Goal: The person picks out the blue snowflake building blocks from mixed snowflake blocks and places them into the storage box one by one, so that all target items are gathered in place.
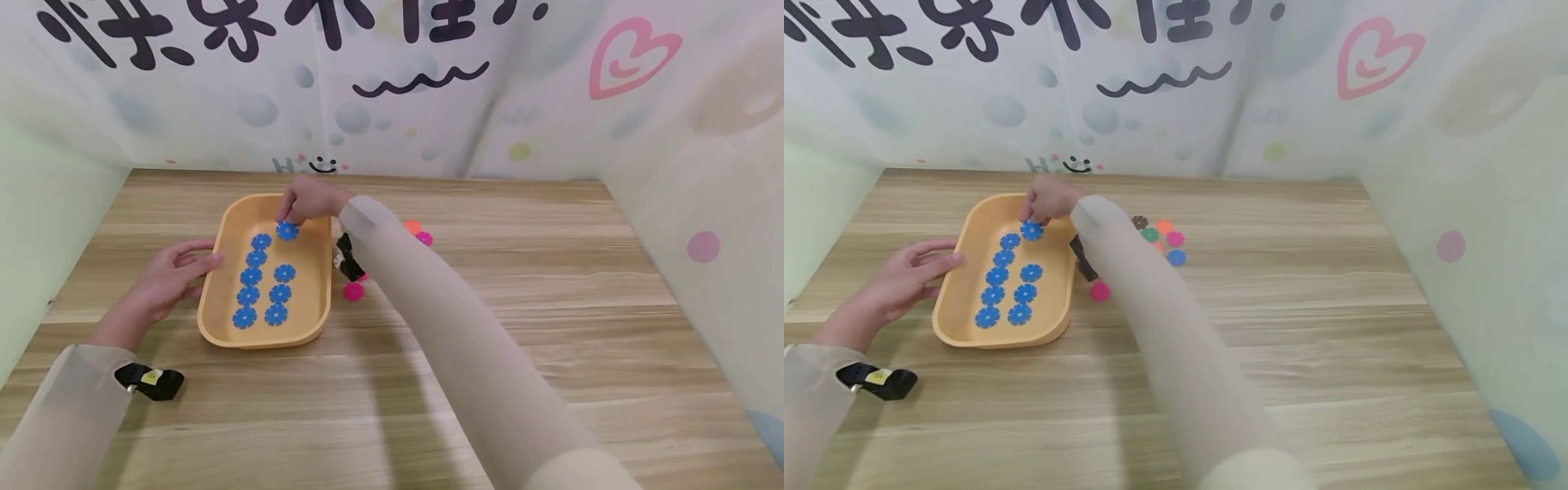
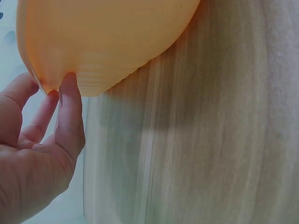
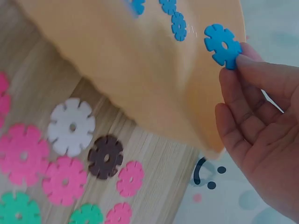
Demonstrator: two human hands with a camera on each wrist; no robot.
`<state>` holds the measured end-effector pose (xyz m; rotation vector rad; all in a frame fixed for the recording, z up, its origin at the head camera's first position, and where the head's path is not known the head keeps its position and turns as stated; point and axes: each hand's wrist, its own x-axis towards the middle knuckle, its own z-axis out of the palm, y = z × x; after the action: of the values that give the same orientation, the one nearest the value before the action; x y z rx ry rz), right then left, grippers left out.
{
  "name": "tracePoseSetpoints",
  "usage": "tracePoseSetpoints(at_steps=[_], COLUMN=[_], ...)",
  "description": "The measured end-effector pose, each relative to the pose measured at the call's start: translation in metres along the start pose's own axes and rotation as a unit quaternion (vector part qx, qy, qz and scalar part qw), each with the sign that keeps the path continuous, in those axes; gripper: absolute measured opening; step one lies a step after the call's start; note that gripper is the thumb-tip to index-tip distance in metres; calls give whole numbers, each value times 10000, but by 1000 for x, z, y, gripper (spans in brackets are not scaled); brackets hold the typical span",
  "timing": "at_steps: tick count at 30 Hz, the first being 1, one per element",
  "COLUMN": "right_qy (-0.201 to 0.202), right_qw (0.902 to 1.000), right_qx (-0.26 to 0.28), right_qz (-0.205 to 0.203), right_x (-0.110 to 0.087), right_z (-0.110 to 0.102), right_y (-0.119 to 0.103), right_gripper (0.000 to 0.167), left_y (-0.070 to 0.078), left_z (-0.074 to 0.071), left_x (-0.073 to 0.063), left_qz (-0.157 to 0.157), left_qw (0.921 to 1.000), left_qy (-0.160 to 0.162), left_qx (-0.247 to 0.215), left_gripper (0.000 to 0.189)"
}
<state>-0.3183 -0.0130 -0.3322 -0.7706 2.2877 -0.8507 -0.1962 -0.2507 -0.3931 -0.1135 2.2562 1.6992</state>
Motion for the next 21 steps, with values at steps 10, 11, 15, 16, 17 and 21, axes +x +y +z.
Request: tracePoseSetpoints(at_steps=[10,11,15,16,17,21], right_qy=[8,59,289,328,378,584], right_qw=[9966,9960,9929,9916,9900,9851], right_qx=[3,53,156,205,219,328], right_qz=[823,894,1146,1234,1340,1581], right_x=[17,20,31,33,37,44], right_z=[10,13,22,24,26,32], right_y=[-16,-16,-12,-10,-7,1], right_gripper=[18,17,14,13,13,11], left_y=[-1,-1,-1,-2,-2,-1], left_z=[-2,-2,-3,-3,-3,-2], left_x=[0,-1,-1,-1,0,1], left_qz=[8,13,-34,-51,-63,-85], left_qw=[10000,9999,9996,9995,9995,9998], left_qy=[-22,-44,-94,-104,-110,-101], left_qx=[-83,-132,-281,-285,-284,-112], left_gripper=[32,31,26,29,33,58])
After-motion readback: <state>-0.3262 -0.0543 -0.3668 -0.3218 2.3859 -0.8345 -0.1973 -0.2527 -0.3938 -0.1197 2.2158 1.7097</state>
